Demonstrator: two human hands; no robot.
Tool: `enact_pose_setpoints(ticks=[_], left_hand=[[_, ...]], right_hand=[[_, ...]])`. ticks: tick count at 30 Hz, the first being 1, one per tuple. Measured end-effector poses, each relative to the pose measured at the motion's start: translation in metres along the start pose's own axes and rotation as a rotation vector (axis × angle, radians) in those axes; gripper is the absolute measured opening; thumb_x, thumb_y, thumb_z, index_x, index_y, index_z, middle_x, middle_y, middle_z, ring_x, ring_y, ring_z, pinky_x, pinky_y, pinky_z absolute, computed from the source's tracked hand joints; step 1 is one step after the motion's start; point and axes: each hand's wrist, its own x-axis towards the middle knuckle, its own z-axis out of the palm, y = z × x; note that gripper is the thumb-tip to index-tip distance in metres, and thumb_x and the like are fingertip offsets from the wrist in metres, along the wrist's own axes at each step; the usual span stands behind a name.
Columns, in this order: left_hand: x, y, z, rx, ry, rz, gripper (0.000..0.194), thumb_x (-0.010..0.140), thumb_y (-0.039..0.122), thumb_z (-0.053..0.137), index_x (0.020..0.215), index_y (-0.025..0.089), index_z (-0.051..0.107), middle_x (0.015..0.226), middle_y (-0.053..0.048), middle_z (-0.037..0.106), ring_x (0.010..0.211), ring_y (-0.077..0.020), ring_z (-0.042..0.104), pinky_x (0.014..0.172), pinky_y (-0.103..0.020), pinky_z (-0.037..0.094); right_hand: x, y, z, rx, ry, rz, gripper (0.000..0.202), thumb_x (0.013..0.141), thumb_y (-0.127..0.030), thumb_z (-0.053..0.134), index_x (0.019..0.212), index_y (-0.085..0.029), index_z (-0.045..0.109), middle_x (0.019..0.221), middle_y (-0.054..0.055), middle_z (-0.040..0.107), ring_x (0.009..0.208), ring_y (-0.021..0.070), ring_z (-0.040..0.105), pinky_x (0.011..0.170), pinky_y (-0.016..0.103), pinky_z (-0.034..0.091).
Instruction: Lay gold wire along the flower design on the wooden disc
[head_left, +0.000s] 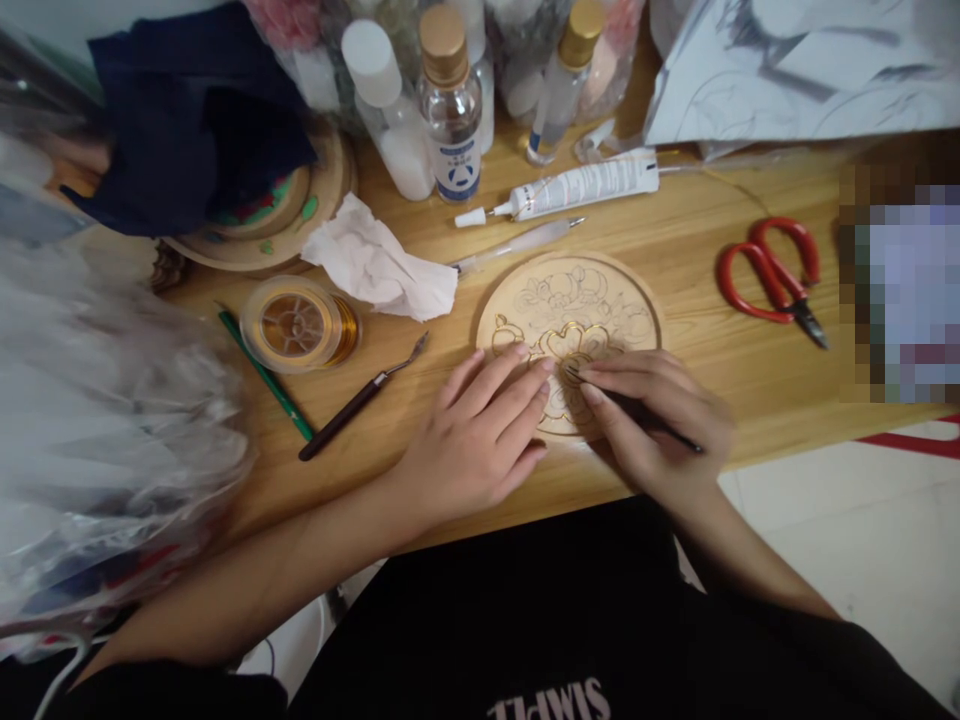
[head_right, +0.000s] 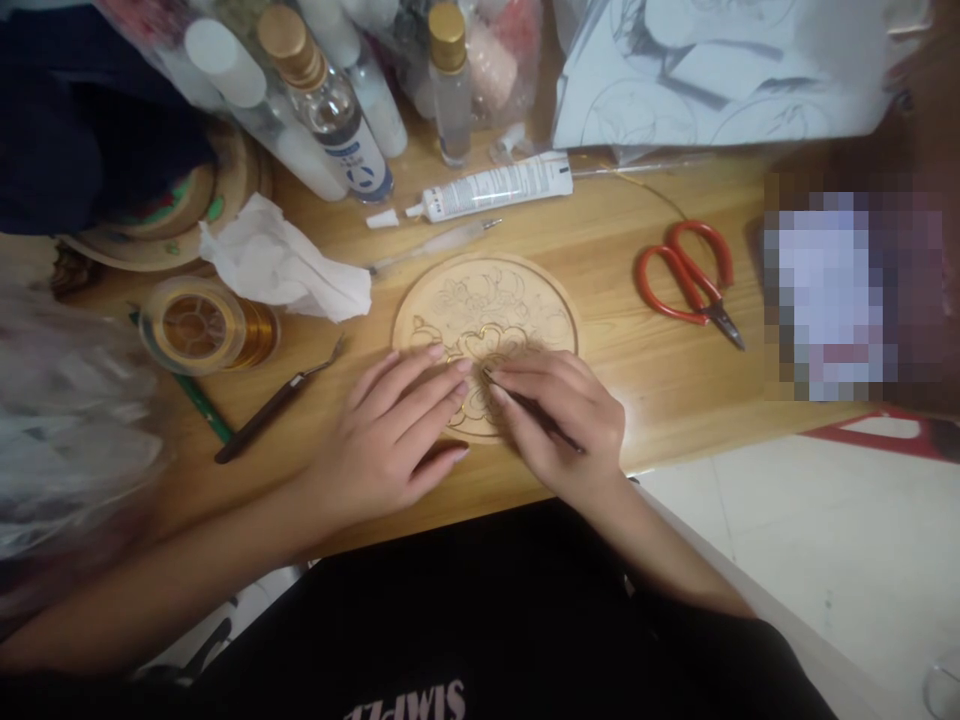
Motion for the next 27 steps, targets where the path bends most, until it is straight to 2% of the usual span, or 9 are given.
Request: enact_pose_setpoints(ticks=[27], left_hand=[[-0.0009, -0.0002, 0.0013, 0.018, 0.010, 0.010, 0.035, 0.093, 0.031, 0.058, 0.120, 0.009, 0.062, 0.139, -0.008, 0.061, 0.131, -0.0293, 0.052, 0.110, -0.047, 0.039]], right_hand=[[0.0002, -0.0006, -0.0009, -0.012, -0.018, -0.007, 0.026, 0.080, -0.005, 0.070, 0.099, -0.022, 0.070, 0.092, 0.005, 0.074, 0.084, 0.0171, 0.069, 0.078, 0.037, 0.058]])
